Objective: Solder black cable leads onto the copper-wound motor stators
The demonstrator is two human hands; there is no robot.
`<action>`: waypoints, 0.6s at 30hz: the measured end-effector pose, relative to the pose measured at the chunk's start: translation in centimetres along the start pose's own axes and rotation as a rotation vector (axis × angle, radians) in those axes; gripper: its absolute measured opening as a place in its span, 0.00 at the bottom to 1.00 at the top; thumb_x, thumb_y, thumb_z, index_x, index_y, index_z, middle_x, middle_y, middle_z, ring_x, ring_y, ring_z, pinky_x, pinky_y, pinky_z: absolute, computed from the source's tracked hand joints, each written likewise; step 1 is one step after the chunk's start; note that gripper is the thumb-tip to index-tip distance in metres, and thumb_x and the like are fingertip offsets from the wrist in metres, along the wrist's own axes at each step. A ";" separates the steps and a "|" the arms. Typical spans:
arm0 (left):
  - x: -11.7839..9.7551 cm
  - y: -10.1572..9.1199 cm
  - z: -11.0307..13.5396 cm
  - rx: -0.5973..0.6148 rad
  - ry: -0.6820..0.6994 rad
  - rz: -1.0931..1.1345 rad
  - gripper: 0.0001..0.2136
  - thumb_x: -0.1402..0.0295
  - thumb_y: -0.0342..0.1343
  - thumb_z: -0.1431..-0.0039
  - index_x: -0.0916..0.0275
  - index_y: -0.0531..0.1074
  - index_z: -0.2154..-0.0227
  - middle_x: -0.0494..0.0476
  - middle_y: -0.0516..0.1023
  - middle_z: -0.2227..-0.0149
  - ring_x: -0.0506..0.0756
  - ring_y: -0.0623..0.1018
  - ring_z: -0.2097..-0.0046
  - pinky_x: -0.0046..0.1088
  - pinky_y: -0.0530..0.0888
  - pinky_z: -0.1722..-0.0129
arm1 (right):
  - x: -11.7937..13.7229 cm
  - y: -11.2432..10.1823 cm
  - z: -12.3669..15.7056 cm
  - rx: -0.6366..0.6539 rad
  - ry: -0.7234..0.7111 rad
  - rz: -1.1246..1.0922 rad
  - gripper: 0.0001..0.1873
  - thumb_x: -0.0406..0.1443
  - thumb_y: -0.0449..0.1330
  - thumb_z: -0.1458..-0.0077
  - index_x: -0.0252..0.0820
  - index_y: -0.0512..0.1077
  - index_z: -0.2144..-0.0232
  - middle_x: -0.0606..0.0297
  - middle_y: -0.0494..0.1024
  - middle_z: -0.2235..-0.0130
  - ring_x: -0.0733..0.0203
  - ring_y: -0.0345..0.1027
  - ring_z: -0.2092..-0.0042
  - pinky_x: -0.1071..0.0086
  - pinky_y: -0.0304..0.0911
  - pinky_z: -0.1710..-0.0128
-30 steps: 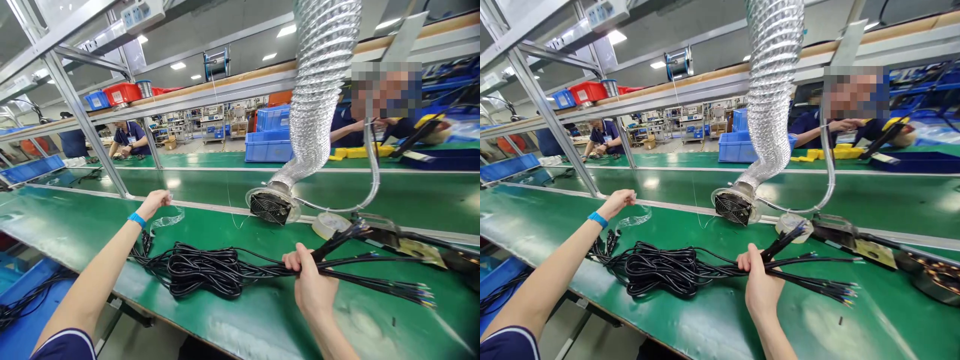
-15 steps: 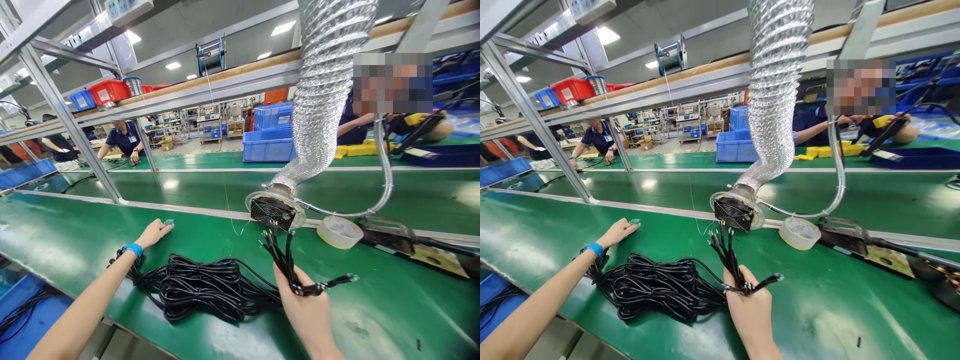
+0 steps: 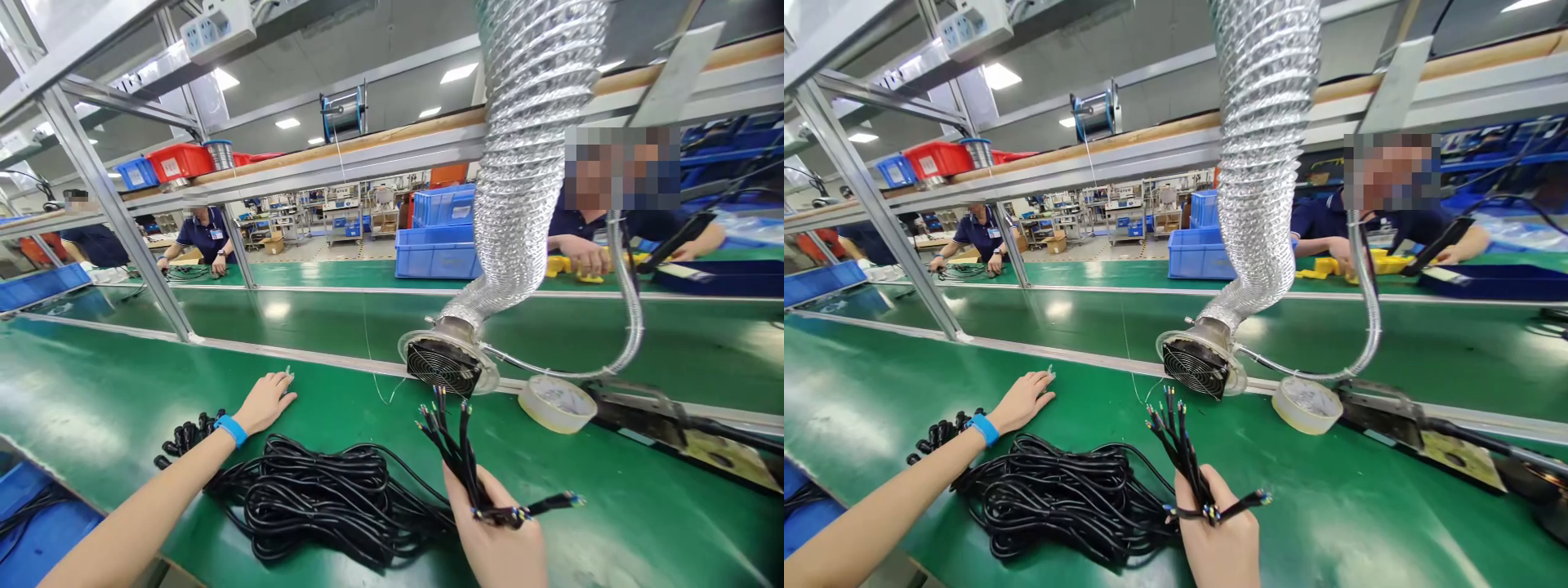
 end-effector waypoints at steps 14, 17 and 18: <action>-0.2 -0.3 -2.1 -0.046 -0.180 0.013 0.11 0.59 0.47 0.34 0.56 0.70 0.67 0.50 0.72 0.76 0.55 0.75 0.72 0.28 0.63 0.70 | 0.1 0.0 0.3 -0.017 0.003 -0.058 0.17 0.50 0.61 0.50 0.43 0.72 0.76 0.67 0.75 0.80 0.61 0.67 0.78 0.72 0.64 0.77; -0.4 -0.8 -2.2 -0.068 -0.226 0.029 0.23 0.51 0.43 0.33 0.57 0.65 0.81 0.52 0.67 0.81 0.57 0.74 0.73 0.31 0.63 0.70 | -0.1 0.0 0.2 -0.006 0.022 -0.036 0.17 0.50 0.60 0.49 0.44 0.73 0.76 0.68 0.73 0.82 0.60 0.66 0.79 0.73 0.64 0.77; -0.5 -1.0 -2.3 -0.079 -0.233 0.037 0.26 0.50 0.41 0.33 0.57 0.62 0.83 0.53 0.67 0.81 0.57 0.73 0.73 0.32 0.63 0.69 | -0.2 0.0 0.2 -0.001 0.030 -0.030 0.16 0.49 0.60 0.49 0.44 0.73 0.76 0.69 0.73 0.83 0.61 0.66 0.79 0.73 0.63 0.77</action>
Point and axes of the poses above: each hand's wrist, its own z-axis away from the middle knuckle, its own y-axis out of the palm, x = y × z, the point moved 8 cm from there along -z, towards the middle knuckle
